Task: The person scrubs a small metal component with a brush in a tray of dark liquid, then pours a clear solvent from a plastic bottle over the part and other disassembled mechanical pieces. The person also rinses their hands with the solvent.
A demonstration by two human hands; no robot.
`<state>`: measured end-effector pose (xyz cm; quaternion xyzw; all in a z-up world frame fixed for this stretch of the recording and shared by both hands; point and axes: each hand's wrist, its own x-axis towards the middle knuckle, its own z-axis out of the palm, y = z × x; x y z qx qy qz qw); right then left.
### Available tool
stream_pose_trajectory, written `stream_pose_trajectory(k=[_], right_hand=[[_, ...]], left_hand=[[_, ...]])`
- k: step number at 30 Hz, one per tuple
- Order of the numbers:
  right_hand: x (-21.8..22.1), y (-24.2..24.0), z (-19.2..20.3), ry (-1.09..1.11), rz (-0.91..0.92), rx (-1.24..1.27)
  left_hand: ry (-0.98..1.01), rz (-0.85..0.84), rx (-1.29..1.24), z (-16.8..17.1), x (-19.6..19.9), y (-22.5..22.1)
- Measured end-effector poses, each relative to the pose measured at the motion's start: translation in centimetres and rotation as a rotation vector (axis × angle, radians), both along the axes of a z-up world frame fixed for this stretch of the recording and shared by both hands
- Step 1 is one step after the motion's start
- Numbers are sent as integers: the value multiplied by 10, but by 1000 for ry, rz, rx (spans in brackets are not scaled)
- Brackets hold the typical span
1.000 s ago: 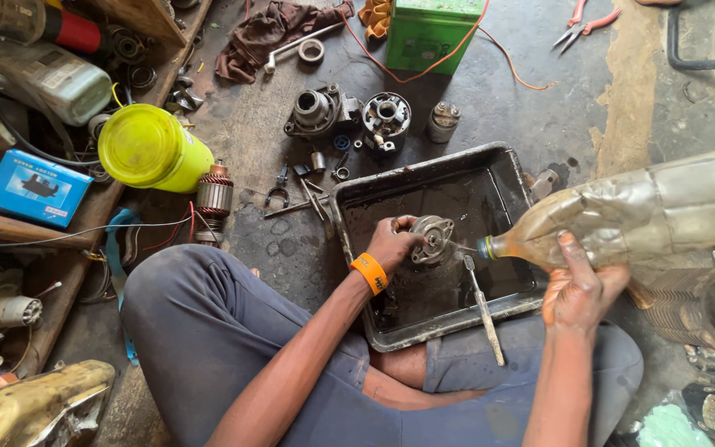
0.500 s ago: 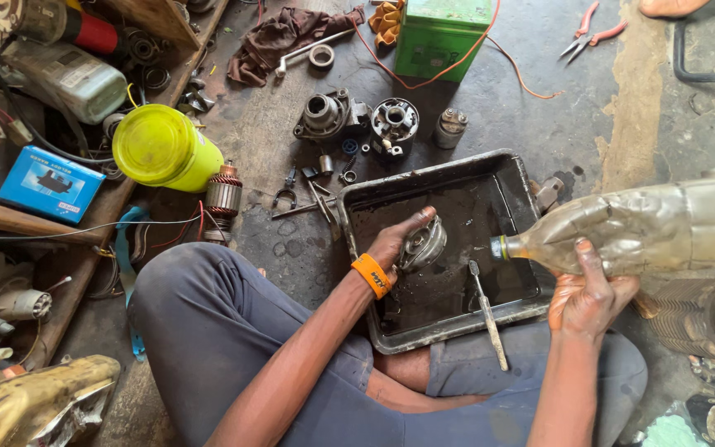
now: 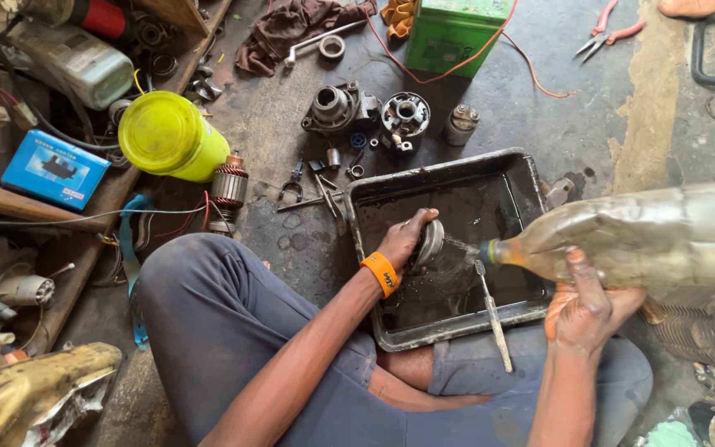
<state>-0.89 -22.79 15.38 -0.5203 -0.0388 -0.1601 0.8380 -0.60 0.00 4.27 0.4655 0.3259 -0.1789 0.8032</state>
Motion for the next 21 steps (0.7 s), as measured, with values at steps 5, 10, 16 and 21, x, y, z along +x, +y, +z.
stream_pose_trajectory(k=[5,10,16,21], right_hand=[[0,0,-3,-2,32,-91],[-1,-2,-8,41,41,-52],[3,-1,-9,45,38,-124],[2,-14,-21,41,109,-72]], left_hand=[[-100,86,-172,-35,8,-4],[-65,23,-360,-53,9,-3],[-185,-7,-620,-46,8,6],[-156,-24,-518,-44,10,-9]])
